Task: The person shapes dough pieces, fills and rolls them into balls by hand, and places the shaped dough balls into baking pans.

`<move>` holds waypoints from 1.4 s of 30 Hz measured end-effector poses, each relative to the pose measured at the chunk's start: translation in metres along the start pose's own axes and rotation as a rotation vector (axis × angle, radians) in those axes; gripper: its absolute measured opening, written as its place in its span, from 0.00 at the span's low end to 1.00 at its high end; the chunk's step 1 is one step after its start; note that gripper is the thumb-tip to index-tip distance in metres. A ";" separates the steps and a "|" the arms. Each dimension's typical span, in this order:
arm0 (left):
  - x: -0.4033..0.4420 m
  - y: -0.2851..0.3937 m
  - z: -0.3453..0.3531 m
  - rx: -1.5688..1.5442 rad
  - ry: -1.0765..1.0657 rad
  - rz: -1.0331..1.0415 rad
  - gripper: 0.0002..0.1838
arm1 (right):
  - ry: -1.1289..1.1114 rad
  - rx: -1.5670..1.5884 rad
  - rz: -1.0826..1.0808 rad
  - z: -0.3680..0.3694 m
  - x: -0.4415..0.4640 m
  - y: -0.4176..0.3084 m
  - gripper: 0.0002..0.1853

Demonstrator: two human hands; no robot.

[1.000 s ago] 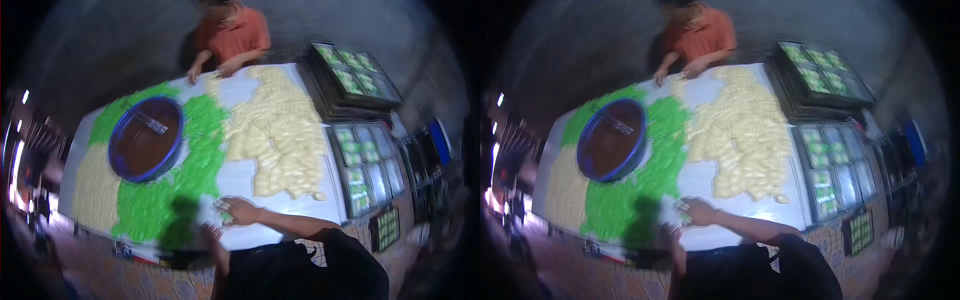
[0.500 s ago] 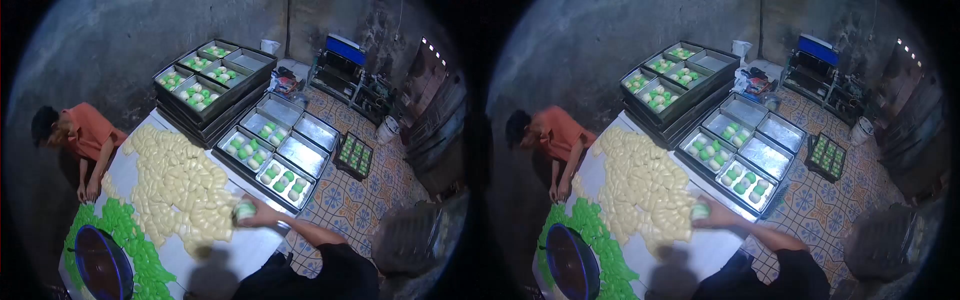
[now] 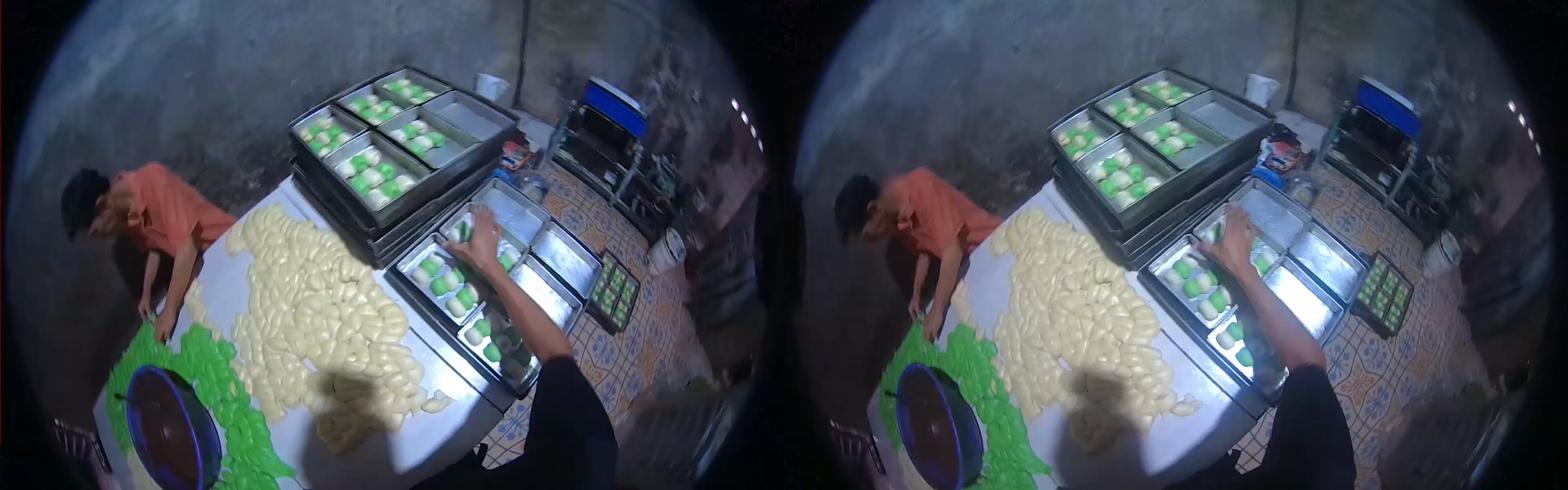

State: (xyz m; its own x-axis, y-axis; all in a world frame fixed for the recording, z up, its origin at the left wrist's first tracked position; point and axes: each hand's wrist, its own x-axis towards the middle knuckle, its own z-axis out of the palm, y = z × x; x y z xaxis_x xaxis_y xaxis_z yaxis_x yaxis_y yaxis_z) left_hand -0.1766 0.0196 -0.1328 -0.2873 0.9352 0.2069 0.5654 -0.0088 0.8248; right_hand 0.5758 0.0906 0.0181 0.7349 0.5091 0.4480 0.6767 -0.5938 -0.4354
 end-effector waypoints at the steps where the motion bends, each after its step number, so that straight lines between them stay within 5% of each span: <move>1: -0.001 -0.004 -0.004 0.062 -0.024 -0.017 0.19 | 0.138 0.132 -0.006 -0.005 -0.007 -0.009 0.60; 3: 0.000 -0.027 -0.010 0.216 -0.126 -0.038 0.18 | 0.203 0.290 -0.043 -0.037 -0.037 -0.041 0.35; 5: -0.009 -0.032 -0.020 0.262 -0.150 -0.033 0.17 | -0.160 0.612 0.100 -0.068 -0.090 -0.065 0.21; 7: -0.007 0.037 -0.010 0.143 -0.041 -0.028 0.14 | -0.426 0.512 0.127 -0.105 -0.150 -0.099 0.15; 9: -0.007 0.085 -0.002 0.004 -0.018 -0.096 0.11 | -0.649 0.573 0.090 -0.119 -0.209 -0.110 0.16; 11: -0.005 0.111 0.000 -0.108 -0.070 -0.131 0.10 | -0.644 0.520 -0.183 -0.116 -0.263 -0.114 0.17; 13: -0.005 0.119 0.003 -0.121 -0.188 -0.060 0.09 | -0.509 0.170 -0.154 -0.124 -0.301 -0.143 0.18; 18: -0.013 0.208 0.012 -0.633 -0.450 -0.393 0.09 | -0.617 0.537 -0.041 -0.106 -0.324 -0.160 0.14; 22: -0.018 0.219 0.017 -0.750 -0.843 -0.321 0.18 | -0.844 0.896 -0.215 -0.147 -0.339 -0.224 0.15; 23: -0.027 0.225 0.017 -0.886 -0.795 -0.346 0.18 | -0.991 0.923 -0.235 -0.162 -0.338 -0.247 0.14; 25: -0.022 0.226 0.003 -0.969 -0.822 -0.371 0.15 | -0.882 1.050 -0.335 -0.153 -0.361 -0.275 0.14; 28: -0.022 0.210 -0.008 -1.091 -0.428 -0.402 0.11 | -0.948 1.033 -0.381 -0.147 -0.375 -0.314 0.12; 32: -0.005 0.222 -0.043 -0.800 -0.285 -0.379 0.06 | -0.971 1.179 -0.338 -0.129 -0.384 -0.354 0.16; 33: -0.009 0.200 -0.034 -1.095 -0.356 -0.419 0.05 | -1.040 1.198 -0.354 -0.132 -0.390 -0.363 0.17; 34: -0.009 0.190 -0.035 -1.516 -0.466 -0.610 0.06 | -1.030 1.211 -0.672 -0.123 -0.401 -0.369 0.19; 35: -0.004 0.179 -0.037 -1.935 -0.590 -0.791 0.07 | -1.100 1.326 -0.552 -0.123 -0.413 -0.372 0.20; 36: 0.002 0.195 -0.052 -1.885 -0.505 -0.949 0.10 | -1.137 1.314 -0.497 -0.119 -0.420 -0.378 0.22; 37: 0.006 0.187 -0.055 -1.914 -0.586 -0.815 0.23 | -1.176 1.295 -0.436 -0.115 -0.421 -0.384 0.25; 38: 0.010 0.179 -0.057 -2.173 -0.727 -0.757 0.33 | -1.353 1.328 -0.319 -0.107 -0.418 -0.388 0.44; 39: 0.027 0.189 -0.067 -2.422 -0.879 -0.682 0.44 | -1.525 1.348 -0.273 -0.105 -0.408 -0.392 0.48; 42: 0.097 0.192 -0.071 -2.096 -1.001 -0.287 0.69 | -1.748 1.287 -0.328 -0.051 -0.411 -0.376 0.61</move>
State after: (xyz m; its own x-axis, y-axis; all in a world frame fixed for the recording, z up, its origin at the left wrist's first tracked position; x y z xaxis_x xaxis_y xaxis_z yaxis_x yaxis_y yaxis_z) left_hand -0.1515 0.0836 0.0829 0.5080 0.7909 0.3410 -0.8585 0.4970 0.1263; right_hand 0.0171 0.0728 0.0377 -0.5896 0.8067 -0.0393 -0.1407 -0.1505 -0.9785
